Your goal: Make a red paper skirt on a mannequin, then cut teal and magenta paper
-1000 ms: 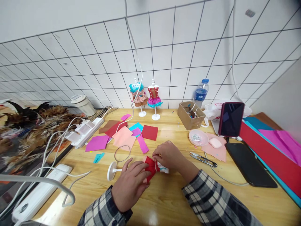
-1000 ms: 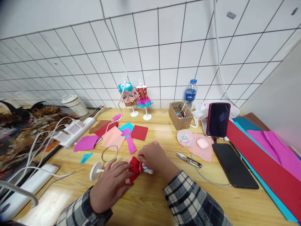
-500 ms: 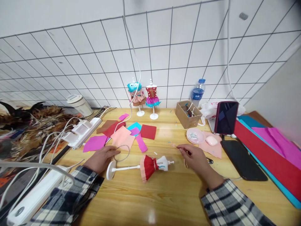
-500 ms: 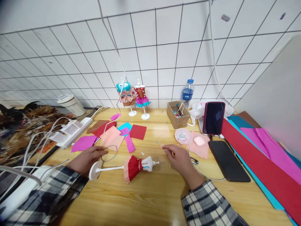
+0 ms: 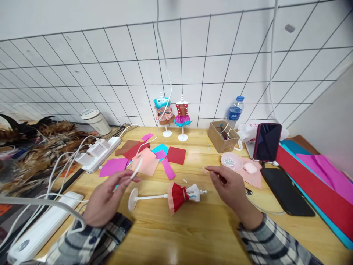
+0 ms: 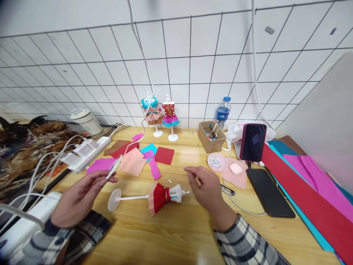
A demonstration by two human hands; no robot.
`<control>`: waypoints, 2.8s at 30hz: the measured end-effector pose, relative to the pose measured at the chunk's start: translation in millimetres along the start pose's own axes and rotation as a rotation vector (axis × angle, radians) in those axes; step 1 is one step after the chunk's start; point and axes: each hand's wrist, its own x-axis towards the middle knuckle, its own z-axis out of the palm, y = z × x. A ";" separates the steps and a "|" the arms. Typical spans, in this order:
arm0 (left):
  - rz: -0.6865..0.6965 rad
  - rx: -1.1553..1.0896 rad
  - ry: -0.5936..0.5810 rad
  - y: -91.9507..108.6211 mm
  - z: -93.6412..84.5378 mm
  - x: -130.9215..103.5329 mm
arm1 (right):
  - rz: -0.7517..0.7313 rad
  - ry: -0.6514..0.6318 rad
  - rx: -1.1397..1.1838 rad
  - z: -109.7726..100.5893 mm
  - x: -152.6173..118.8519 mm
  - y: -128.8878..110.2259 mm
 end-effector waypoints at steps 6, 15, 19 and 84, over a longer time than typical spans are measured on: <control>0.189 -0.057 0.064 89.9 13.1 -21.5 | -0.135 -0.048 0.259 3.8 13.4 -88.1; 0.259 -0.075 0.109 110.3 33.6 -19.0 | -0.089 -0.084 0.284 13.3 11.1 -82.7; 0.202 -0.127 0.083 111.8 37.4 -21.0 | -0.093 -0.096 0.291 12.6 12.4 -85.5; 0.311 0.028 0.133 104.3 38.3 -16.2 | -0.086 -0.249 0.233 24.4 2.9 -84.9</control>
